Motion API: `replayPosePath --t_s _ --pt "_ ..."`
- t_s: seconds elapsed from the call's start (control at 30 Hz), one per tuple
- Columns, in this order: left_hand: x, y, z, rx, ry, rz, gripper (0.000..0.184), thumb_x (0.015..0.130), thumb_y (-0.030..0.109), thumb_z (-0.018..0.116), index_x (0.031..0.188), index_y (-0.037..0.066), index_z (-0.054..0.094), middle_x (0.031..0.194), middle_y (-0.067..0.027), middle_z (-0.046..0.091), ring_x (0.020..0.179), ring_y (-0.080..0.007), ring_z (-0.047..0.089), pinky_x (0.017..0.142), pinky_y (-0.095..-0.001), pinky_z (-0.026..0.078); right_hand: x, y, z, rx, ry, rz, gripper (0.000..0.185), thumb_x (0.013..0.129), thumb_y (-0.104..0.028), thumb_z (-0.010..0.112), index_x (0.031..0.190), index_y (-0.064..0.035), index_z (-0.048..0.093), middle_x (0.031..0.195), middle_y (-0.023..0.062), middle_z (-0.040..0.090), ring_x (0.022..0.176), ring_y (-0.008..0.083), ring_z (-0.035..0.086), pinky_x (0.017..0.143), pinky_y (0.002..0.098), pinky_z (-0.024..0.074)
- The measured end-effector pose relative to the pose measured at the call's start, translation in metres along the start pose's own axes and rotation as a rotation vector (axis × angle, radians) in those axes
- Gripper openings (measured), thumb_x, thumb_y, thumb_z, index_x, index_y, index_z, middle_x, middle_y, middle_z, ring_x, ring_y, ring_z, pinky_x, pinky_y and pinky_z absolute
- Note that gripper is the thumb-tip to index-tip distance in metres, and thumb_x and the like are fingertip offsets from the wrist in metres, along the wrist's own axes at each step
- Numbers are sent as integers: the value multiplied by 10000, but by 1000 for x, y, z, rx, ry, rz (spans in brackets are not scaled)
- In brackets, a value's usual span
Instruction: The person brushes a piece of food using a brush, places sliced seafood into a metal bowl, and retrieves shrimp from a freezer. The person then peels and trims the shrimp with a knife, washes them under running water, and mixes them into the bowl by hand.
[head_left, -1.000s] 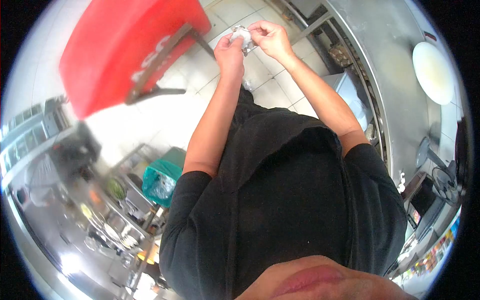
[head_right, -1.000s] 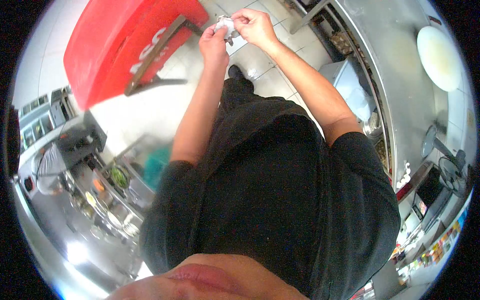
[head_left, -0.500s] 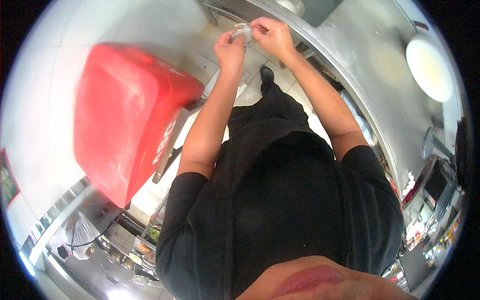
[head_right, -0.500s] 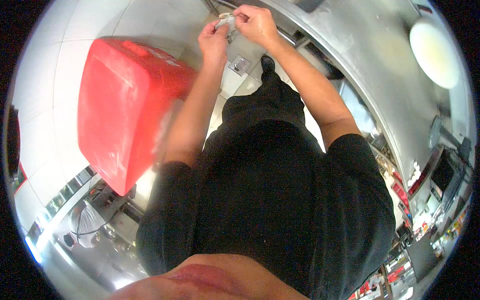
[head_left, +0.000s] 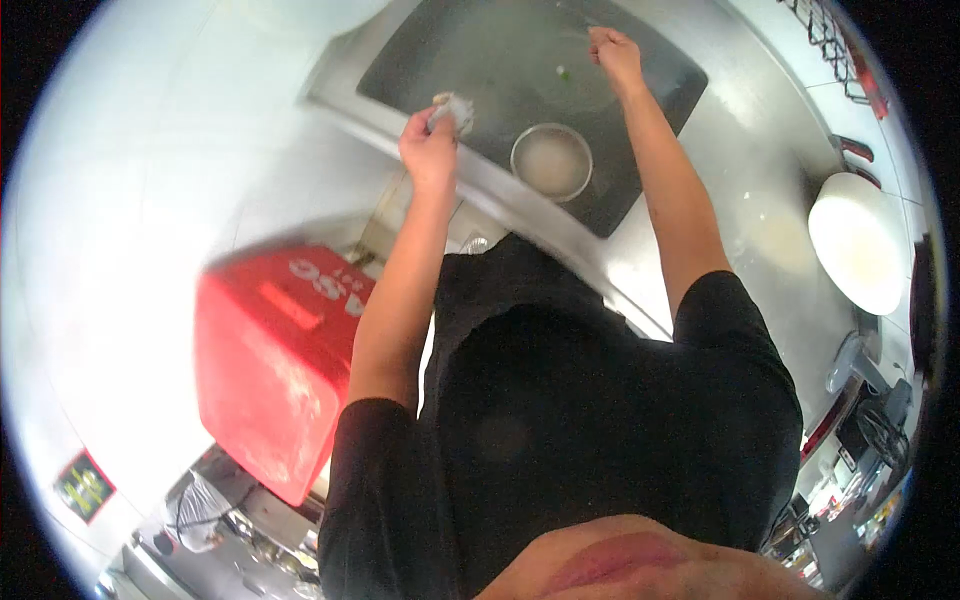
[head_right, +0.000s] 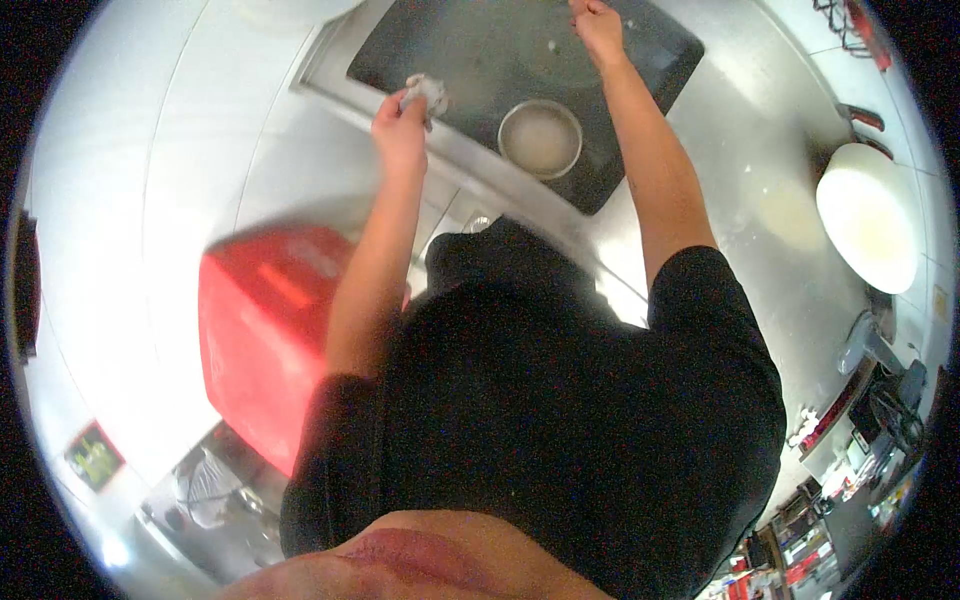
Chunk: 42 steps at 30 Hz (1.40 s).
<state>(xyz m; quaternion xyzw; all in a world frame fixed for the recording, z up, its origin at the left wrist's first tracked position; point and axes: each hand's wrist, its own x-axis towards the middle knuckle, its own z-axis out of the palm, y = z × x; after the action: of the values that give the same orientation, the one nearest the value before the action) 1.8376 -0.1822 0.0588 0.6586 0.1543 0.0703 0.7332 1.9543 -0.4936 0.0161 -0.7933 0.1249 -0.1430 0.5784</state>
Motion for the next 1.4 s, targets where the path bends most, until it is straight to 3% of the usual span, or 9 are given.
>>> replayPosePath --t_s 0.17,0.47,0.67,0.77,0.87,0.93,1.13,1.23,1.4 --pt "43 -11 44 -63 -48 -91 122 858 19 624 977 -11 624 783 -24 628 613 -72 540 517 -228 410 107 20 2 485 15 559 267 918 -362 531 932 -100 580 751 56 570 622 195 561 552 375 479" --pt "120 -76 78 -74 -180 -271 173 856 15 629 1023 -26 618 906 -66 664 799 -139 622 706 -269 480 259 145 40 1002 -44 654 237 963 -341 502 870 -126 540 651 17 495 538 179 509 622 382 519" --pt "153 -105 93 -40 -220 -419 237 847 27 636 1073 -38 612 969 -88 646 852 -166 613 748 -290 478 235 95 43 757 -41 440 218 980 -307 499 837 -144 520 594 -12 443 469 145 452 465 303 442" --pt "169 -107 111 0 -245 -434 264 844 34 630 1097 -41 607 968 -91 639 854 -172 609 748 -290 475 173 -19 37 246 1 636 252 956 -363 534 832 -144 522 546 -11 428 417 144 415 418 278 401" --pt "186 -113 136 43 -305 -419 290 829 35 621 1107 -44 607 950 -93 637 844 -170 606 742 -289 473 163 83 26 905 239 513 297 874 -374 614 788 -90 595 505 27 494 410 165 463 427 310 416" --pt "192 -108 161 76 -355 -400 300 812 31 615 1102 -46 611 928 -92 637 830 -167 604 739 -288 471 122 93 -15 882 328 545 365 961 -300 511 1072 40 583 986 174 657 930 289 652 836 374 556" --pt "176 -139 252 50 -510 -291 237 801 30 655 1032 -20 638 927 -82 653 792 -167 607 661 -305 475 66 83 -38 645 -7 535 409 973 -223 466 1238 86 509 1057 191 644 924 259 664 820 364 568" --pt "157 -147 293 35 -578 -277 212 802 15 648 1009 -22 629 953 -90 650 820 -180 614 676 -308 482 47 50 -11 289 72 538 400 912 -126 583 1247 86 526 954 149 666 796 203 670 717 310 574" --pt "142 -133 328 36 -563 -274 230 802 -6 634 1030 -21 609 976 -101 644 835 -197 616 718 -331 498 50 69 -11 553 377 465 173 882 -14 570 1002 82 648 808 133 666 624 173 644 563 288 563"
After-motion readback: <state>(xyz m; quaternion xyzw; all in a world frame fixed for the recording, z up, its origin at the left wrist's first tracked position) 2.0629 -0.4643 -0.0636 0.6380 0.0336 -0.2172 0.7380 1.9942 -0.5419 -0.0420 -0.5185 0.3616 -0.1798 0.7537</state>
